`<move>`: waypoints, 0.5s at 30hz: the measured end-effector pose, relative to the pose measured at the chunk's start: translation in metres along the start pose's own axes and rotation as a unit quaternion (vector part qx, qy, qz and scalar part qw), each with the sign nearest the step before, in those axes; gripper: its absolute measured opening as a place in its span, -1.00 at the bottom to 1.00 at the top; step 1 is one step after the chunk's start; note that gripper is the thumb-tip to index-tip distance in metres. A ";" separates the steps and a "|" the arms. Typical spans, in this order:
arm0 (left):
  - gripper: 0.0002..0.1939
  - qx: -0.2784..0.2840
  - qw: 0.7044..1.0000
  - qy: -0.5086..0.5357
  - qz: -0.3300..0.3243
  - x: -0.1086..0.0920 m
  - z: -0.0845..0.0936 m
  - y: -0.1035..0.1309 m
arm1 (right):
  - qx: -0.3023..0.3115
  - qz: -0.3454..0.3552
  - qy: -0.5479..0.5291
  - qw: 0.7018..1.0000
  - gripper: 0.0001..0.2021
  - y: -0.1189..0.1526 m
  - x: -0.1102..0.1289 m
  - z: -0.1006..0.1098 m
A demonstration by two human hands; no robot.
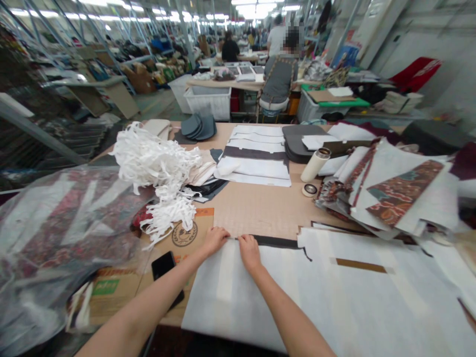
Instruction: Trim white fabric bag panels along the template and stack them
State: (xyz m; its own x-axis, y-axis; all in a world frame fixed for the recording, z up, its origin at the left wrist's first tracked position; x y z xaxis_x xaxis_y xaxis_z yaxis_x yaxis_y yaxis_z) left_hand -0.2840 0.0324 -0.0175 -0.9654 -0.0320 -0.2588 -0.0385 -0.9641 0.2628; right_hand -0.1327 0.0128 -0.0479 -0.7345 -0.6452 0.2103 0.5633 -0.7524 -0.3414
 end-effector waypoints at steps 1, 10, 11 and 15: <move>-0.79 -0.007 1.000 -0.003 -0.013 0.001 0.000 0.002 | 0.000 0.005 0.000 1.000 -0.77 -0.002 0.001 -0.001; -0.77 -0.123 0.979 -0.093 -0.136 0.003 -0.015 0.026 | 0.013 0.148 0.024 0.989 -0.72 0.005 0.014 0.010; -0.77 -0.128 0.976 -0.102 -0.140 0.002 -0.017 0.027 | 0.023 0.157 0.034 0.987 -0.72 0.005 0.015 0.011; -0.77 -0.131 0.974 -0.122 -0.139 -0.003 -0.021 0.031 | 0.051 0.154 0.053 0.985 -0.71 -0.001 0.023 0.013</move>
State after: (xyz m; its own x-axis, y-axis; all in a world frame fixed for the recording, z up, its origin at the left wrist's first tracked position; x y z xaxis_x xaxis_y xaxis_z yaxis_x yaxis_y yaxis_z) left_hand -0.2769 -0.0026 -0.0280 -0.9608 0.2730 -0.0483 -0.2712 -0.9617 -0.0396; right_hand -0.1446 -0.0029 -0.0306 -0.5549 -0.8318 0.0115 0.7969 -0.5355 -0.2797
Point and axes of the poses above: each hand's wrist, its own y-axis away from the middle knuckle, its own z-axis out of the back of the hand, x = y × z, the point moved 4 cm from there along -y, towards the middle knuckle, and after that the axes turned 14 degrees about z, right-handed, at the moved point
